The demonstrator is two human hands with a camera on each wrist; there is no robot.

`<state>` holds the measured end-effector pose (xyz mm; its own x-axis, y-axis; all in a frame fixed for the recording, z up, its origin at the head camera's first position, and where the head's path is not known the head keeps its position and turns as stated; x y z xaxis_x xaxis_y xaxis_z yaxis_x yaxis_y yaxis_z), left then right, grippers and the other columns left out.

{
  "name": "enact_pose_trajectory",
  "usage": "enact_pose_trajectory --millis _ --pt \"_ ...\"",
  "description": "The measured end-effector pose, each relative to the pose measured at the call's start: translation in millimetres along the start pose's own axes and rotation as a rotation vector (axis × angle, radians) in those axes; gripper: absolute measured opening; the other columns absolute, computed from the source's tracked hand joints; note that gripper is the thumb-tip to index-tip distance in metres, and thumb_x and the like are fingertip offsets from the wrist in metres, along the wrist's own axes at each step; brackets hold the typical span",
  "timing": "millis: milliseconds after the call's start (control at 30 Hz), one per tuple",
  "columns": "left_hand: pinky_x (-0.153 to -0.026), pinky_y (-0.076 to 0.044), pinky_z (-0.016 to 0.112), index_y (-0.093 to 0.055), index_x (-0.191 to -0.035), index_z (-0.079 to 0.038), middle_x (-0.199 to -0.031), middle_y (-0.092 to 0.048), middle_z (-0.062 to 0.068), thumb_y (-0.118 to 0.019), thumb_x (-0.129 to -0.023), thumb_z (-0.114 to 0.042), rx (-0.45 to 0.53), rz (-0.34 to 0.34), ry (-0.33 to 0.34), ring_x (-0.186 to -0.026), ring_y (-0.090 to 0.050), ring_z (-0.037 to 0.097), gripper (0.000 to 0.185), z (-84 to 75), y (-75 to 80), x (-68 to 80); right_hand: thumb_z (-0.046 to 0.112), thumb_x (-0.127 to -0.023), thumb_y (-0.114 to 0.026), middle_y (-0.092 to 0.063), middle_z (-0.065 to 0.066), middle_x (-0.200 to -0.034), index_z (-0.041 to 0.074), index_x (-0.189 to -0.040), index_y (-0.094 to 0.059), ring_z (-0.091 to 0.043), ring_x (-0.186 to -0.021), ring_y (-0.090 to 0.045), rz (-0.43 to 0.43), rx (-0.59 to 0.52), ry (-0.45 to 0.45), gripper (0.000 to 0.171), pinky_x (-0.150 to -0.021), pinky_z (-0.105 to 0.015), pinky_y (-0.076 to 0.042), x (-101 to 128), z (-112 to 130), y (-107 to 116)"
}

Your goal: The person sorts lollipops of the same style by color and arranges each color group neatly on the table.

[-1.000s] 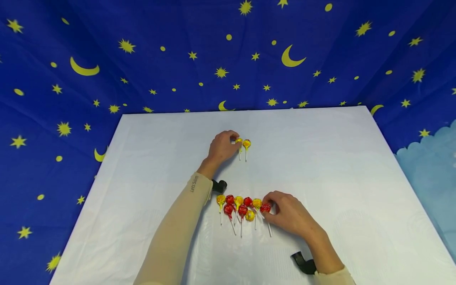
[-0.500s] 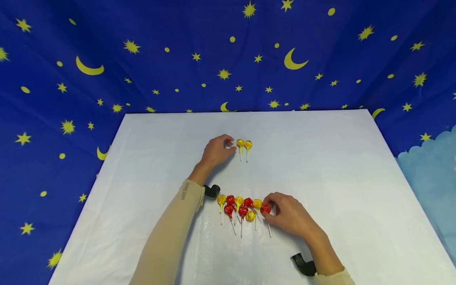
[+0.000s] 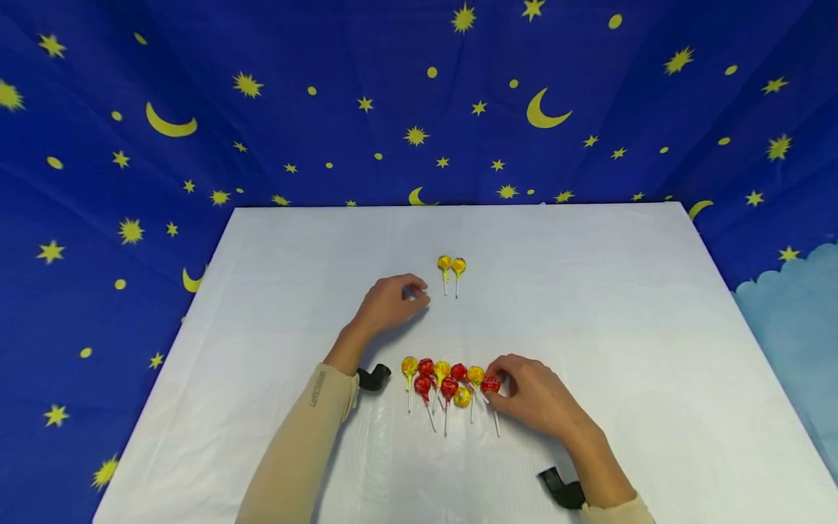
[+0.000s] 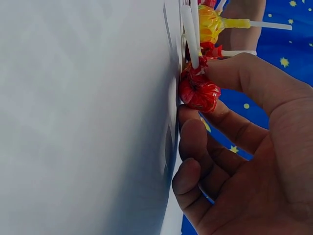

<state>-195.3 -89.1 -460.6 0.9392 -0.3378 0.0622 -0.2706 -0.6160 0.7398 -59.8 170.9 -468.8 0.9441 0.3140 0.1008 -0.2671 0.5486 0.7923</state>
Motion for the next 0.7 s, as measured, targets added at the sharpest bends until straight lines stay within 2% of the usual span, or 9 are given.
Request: enact_pose_trajectory --millis 133,500,700 --pt "-0.073 -0.046 0.034 -0.069 -0.11 -0.016 -0.093 -0.065 -0.009 -0.065 -0.091 -0.034 -0.015 0.039 -0.017 -0.08 -0.057 0.01 0.026 -1.1 -0.2 10.6 0.029 -0.075 -0.08 -0.056 0.015 -0.079 0.023 -0.094 -0.068 -0.005 -0.063 -0.048 0.007 0.0 -0.008 0.023 -0.058 -0.026 -0.041 2.0 -0.9 1.6" --pt "-0.071 -0.047 0.032 -0.069 -0.111 -0.014 -0.095 -0.064 -0.008 -0.066 -0.091 -0.031 0.014 0.049 -0.061 -0.082 -0.058 0.009 0.027 -3.3 12.6 42.8 0.029 -0.075 -0.081 -0.056 0.016 -0.079 0.023 -0.094 -0.068 -0.005 -0.063 -0.048 -0.003 -0.005 -0.005 0.024 -0.057 -0.026 -0.041 -0.1 -0.5 4.7" --pt "-0.073 -0.046 0.035 -0.067 -0.115 -0.012 -0.103 -0.064 -0.002 -0.068 -0.09 -0.03 0.048 0.085 -0.084 -0.087 -0.058 0.016 0.03 0.5 10.5 62.7 0.029 -0.074 -0.081 -0.055 0.016 -0.077 0.024 -0.094 -0.069 -0.006 -0.063 -0.048 0.001 -0.008 -0.038 0.024 -0.057 -0.026 -0.042 2.7 0.5 1.3"
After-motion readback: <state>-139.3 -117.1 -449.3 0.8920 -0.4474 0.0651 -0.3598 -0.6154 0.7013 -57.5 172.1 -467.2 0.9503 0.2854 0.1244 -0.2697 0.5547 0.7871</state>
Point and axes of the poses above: each hand's wrist, its own x-axis away from the middle knuckle, its own y-axis out of the back of the hand, z = x × y, the point moved 1 cm from there along -x, towards the middle knuckle
